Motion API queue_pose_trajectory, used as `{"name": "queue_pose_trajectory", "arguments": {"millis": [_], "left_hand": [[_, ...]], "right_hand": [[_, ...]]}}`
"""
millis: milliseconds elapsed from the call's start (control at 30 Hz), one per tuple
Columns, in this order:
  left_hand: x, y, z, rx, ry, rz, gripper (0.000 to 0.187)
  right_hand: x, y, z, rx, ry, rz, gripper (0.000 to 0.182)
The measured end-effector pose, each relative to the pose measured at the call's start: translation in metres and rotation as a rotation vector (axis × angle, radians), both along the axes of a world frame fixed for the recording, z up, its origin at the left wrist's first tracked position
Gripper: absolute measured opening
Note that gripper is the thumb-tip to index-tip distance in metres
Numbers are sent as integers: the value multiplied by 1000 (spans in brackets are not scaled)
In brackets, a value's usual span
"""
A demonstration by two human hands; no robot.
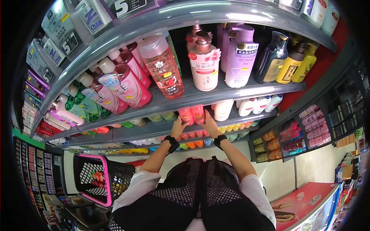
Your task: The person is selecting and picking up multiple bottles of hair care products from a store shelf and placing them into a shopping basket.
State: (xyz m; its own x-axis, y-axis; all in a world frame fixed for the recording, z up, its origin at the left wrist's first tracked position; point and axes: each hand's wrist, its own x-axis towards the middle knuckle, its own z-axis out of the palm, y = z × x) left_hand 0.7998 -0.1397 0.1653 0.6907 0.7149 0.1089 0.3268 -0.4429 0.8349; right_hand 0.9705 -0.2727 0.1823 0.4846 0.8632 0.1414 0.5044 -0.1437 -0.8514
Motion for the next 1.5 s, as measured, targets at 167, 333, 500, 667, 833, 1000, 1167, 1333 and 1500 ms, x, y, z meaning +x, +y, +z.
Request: {"name": "queue_pose_trajectory", "arguments": {"millis": [167,333,500,667,833,1000,1167,1333,1500], "left_hand": [[-5,4,-30,93,-86,58,57],[3,-52,-35,26,-179,394,58],[16,-103,-23,-203,-334,338,47],[42,-129,-4,-40,-159,-41,42],[70,-123,3,151,-49,-237,54],[92,-111,12,-40,76,-292,69],[97,-120,21,-250,101,-286,78],[98,-112,3,-52,82,-303,78],[94,-108,-13,-24,47,-290,76]], "right_hand": [[9,-40,-19,-73,-129,232,54],[35,-78,-21,166,52,-185,62],[52,-80,9,196,191,-318,80],[67,-61,-4,159,148,-262,89],[72,-57,-12,129,157,-282,77],[77,-50,-20,213,106,-247,68],[72,-46,-23,176,26,-278,65],[66,-47,-13,202,123,-279,64],[71,-45,-34,146,162,-250,63]]}}
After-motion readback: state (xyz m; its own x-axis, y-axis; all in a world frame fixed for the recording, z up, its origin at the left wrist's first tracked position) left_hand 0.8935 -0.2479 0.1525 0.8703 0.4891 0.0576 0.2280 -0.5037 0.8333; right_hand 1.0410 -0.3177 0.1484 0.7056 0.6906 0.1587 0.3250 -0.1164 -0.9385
